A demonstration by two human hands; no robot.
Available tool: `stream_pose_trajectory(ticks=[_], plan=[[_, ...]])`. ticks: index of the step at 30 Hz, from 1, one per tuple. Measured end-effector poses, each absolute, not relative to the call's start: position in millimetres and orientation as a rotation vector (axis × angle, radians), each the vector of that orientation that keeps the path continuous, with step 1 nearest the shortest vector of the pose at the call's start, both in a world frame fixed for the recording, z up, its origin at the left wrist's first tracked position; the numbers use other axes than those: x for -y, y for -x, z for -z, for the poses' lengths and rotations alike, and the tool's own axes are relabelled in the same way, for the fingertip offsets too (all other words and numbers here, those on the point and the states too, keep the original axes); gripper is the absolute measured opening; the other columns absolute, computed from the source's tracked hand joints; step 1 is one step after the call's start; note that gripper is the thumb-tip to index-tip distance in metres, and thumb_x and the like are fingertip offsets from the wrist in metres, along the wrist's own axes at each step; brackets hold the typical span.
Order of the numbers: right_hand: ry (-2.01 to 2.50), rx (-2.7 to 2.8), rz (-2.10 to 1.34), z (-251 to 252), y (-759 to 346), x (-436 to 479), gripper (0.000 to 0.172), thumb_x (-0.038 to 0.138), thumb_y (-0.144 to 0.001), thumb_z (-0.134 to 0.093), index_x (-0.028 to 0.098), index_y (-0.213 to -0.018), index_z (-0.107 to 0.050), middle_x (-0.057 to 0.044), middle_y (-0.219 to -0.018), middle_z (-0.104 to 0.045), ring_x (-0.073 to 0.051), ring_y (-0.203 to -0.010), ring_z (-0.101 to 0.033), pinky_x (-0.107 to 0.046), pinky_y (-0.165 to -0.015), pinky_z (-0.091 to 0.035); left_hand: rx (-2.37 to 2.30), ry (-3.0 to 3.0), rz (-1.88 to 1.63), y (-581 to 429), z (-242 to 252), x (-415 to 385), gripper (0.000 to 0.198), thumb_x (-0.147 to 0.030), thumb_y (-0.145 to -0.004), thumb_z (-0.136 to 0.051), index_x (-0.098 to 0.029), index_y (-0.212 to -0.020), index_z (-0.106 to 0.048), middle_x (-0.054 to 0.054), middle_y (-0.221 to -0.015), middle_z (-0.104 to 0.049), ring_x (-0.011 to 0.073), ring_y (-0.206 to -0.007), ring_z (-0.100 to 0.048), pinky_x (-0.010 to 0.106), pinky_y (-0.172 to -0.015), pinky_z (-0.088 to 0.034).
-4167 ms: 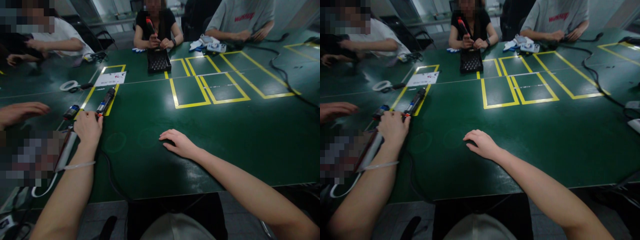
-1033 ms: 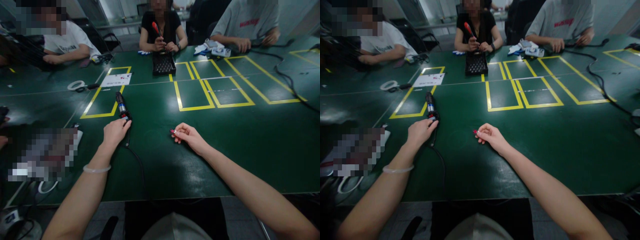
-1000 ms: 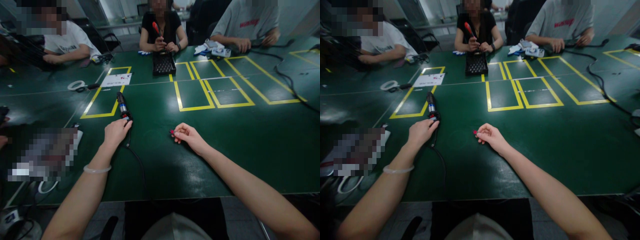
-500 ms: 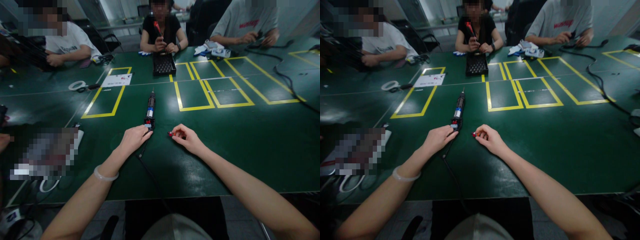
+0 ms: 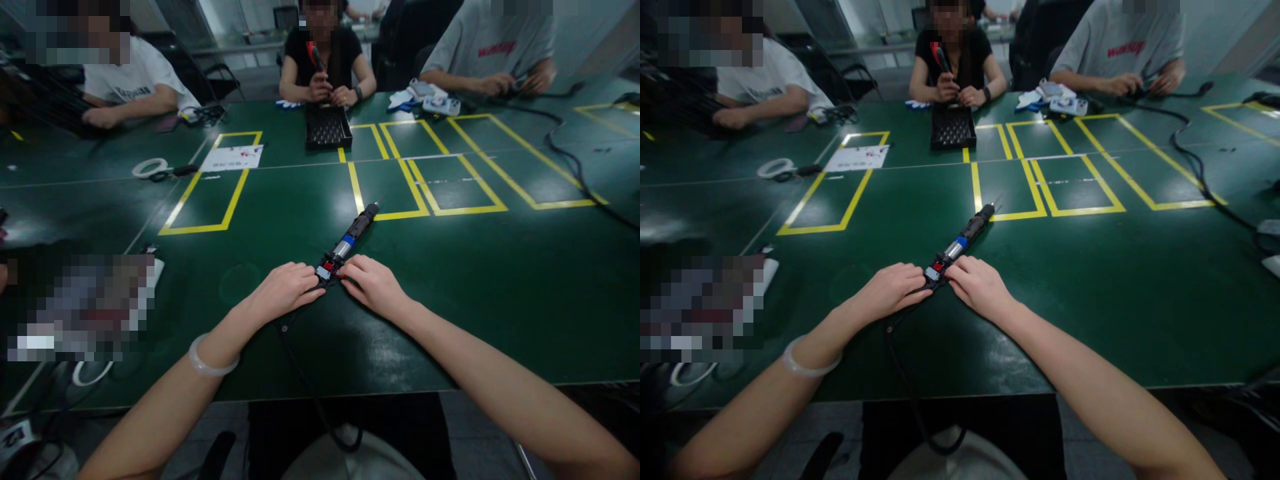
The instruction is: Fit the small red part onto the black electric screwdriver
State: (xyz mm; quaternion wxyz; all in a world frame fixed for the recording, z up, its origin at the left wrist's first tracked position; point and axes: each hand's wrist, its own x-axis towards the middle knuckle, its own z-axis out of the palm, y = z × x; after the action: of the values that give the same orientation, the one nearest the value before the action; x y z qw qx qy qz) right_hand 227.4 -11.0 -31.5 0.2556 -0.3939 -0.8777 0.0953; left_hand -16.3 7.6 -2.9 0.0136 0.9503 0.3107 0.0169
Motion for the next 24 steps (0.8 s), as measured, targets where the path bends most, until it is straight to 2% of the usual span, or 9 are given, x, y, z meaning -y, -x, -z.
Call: stream_pose_trajectory(ticks=[4,11,15,20,24], plan=[[1.089,2.41,-0.145,35,-225,12,0.014,0.024,-0.098,-0.053,0.019,-0.101,-0.066,-0.009,-0.097,-0.062,-0.022,-0.088,-0.057,-0.032,-0.075,-0.047,-0.969,-2.957,-0.068,15,3,-4,0.043,-0.045,-0.102,-0.039,-0.017,-0.081,-0.063,0.006,-0.085,-0.064,0.017,-0.077,-0.055,0.032,-0.07,-0.037],[1.042,2.331,-0.251,33,-223,12,0.023,0.024,-0.102,-0.045,0.018,-0.1,-0.067,-0.01,-0.096,-0.067,-0.022,-0.091,-0.061,-0.034,-0.08,-0.053,-1.019,-2.971,-0.048,16,2,-4,0.043,-0.045,-0.102,-0.038,-0.017,-0.084,-0.065,0.006,-0.086,-0.064,0.0178,-0.079,-0.057,0.031,-0.069,-0.038],[1.062,2.329,-0.256,33,-220,11,0.026,0.023,-0.102,-0.044,0.017,-0.105,-0.069,-0.011,-0.098,-0.068,-0.022,-0.093,-0.062,-0.036,-0.083,-0.055,-1.312,-2.883,0.014,11,-3,5,0.047,-0.052,-0.101,-0.034,-0.019,-0.089,-0.065,0.008,-0.092,-0.066,0.0195,-0.085,-0.061,0.03,-0.065,-0.039],[1.048,2.326,-0.306,36,-217,12,0.028,0.019,-0.099,-0.047,0.018,-0.12,-0.065,-0.012,-0.105,-0.067,-0.024,-0.101,-0.062,-0.039,-0.087,-0.057,-1.847,-2.557,0.181,-8,-8,17,0.07,-0.078,-0.088,-0.032,-0.017,-0.096,-0.066,0.015,-0.089,-0.071,0.0296,-0.082,-0.068,0.033,-0.059,-0.039],[1.046,2.34,-0.322,36,-216,15,0.032,0.017,-0.098,-0.046,0.015,-0.126,-0.062,-0.014,-0.11,-0.065,-0.026,-0.104,-0.061,-0.042,-0.09,-0.057,-1.985,-2.425,0.272,-21,-10,12,0.087,-0.087,-0.082,-0.024,-0.014,-0.094,-0.07,0.021,-0.083,-0.071,0.0365,-0.08,-0.07,0.037,-0.062,-0.043]])
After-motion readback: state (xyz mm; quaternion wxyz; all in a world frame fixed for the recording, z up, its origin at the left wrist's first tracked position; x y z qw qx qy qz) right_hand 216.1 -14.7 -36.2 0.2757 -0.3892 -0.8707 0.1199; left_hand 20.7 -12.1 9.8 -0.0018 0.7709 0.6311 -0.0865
